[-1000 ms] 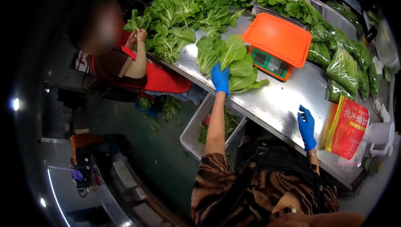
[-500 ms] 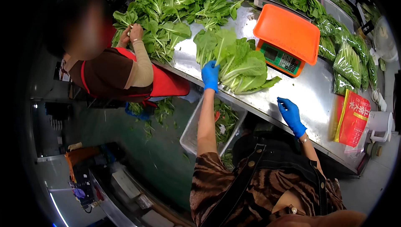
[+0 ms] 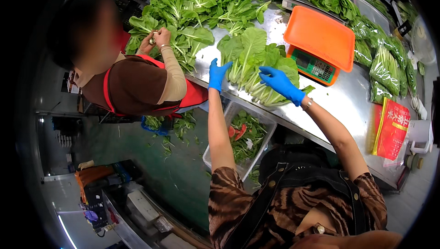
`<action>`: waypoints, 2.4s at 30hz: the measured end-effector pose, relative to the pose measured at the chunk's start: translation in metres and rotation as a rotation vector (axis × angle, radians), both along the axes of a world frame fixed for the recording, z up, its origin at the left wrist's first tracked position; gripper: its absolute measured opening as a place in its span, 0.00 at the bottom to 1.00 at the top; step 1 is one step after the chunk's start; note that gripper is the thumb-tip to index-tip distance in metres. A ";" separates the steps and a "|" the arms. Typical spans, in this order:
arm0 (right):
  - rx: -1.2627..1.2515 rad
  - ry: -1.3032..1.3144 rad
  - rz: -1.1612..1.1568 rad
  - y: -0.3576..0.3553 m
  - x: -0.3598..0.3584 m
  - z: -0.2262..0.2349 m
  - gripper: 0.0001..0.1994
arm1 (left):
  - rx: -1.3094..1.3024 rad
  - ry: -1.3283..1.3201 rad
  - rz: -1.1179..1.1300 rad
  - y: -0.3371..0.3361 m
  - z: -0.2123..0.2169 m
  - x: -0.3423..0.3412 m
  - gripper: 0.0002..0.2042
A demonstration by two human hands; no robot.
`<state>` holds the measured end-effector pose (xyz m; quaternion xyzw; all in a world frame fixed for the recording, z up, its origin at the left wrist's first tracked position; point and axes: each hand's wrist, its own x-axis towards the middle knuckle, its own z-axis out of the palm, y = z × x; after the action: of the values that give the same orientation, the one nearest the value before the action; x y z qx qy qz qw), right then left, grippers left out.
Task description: The person picks up bunches of leafy green vegetables, places them on a scale, and then inserts the weighed bunches into clear plastic bags on a metal table.
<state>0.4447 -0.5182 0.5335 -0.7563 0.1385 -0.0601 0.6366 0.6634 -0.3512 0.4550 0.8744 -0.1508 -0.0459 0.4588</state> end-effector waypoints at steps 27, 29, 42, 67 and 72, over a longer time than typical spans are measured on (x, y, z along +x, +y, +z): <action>0.726 0.252 -0.380 0.021 -0.089 -0.063 0.19 | 0.337 -0.473 -0.346 -0.040 0.014 -0.126 0.15; 0.765 0.244 -0.424 0.021 -0.085 -0.063 0.19 | 0.370 -0.447 -0.347 -0.042 0.010 -0.135 0.14; 0.935 -0.111 -0.513 0.024 -0.054 -0.054 0.14 | 0.554 -0.233 -0.329 -0.087 0.016 -0.218 0.27; 0.740 0.325 -0.085 -0.030 -0.063 -0.024 0.24 | -0.048 0.502 -0.586 -0.083 0.002 -0.156 0.38; 0.786 0.268 -0.045 -0.039 -0.066 -0.027 0.26 | -0.022 0.308 -0.619 -0.084 0.024 -0.157 0.35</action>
<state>0.3792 -0.5568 0.5062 -0.4537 0.2489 0.0824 0.8517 0.5065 -0.4356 0.4789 0.7650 -0.3383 -0.3126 0.4502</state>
